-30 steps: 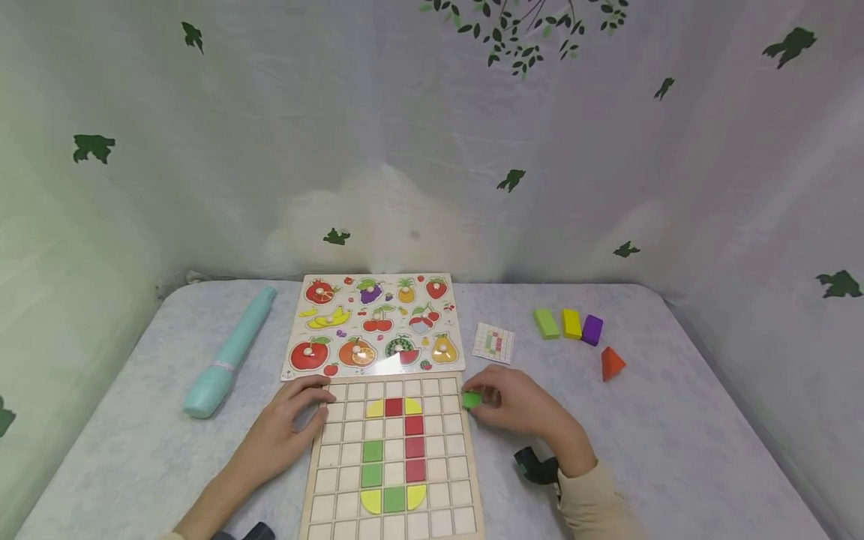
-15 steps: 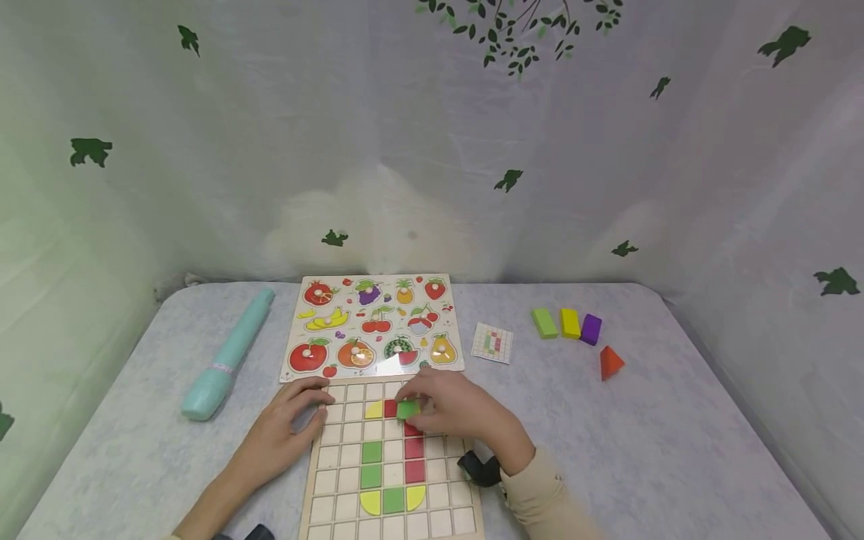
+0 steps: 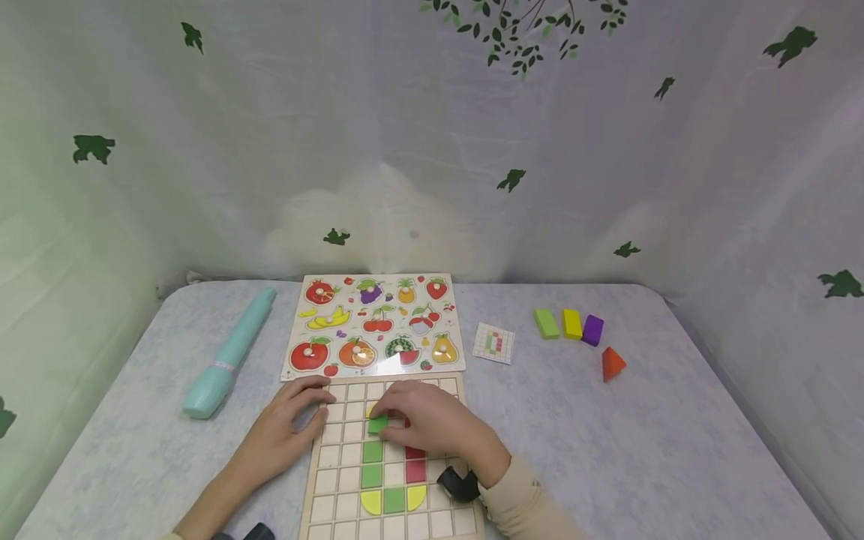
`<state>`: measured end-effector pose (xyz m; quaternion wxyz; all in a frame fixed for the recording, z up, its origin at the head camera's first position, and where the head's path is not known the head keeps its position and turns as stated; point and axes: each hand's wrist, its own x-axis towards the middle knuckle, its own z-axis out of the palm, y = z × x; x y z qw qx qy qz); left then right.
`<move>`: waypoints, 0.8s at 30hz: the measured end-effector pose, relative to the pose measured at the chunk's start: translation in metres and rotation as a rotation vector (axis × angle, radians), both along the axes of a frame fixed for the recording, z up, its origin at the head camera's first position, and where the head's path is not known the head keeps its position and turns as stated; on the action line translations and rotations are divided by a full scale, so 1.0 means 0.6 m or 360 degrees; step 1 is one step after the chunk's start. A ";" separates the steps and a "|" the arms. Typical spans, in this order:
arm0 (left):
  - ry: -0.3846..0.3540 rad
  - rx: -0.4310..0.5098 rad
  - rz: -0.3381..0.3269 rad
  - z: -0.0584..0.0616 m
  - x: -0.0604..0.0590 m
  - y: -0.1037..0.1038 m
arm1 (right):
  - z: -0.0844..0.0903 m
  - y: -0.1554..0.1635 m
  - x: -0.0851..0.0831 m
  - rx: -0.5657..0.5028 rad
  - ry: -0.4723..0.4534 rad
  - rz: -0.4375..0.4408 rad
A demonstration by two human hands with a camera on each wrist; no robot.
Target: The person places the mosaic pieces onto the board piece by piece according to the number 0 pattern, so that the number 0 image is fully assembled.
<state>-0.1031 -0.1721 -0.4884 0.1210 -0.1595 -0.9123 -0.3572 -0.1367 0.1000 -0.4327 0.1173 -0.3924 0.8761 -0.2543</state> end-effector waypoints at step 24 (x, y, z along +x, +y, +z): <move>-0.0018 -0.0010 0.0011 -0.001 0.002 -0.002 | -0.001 0.004 0.005 -0.0012 0.0121 0.0043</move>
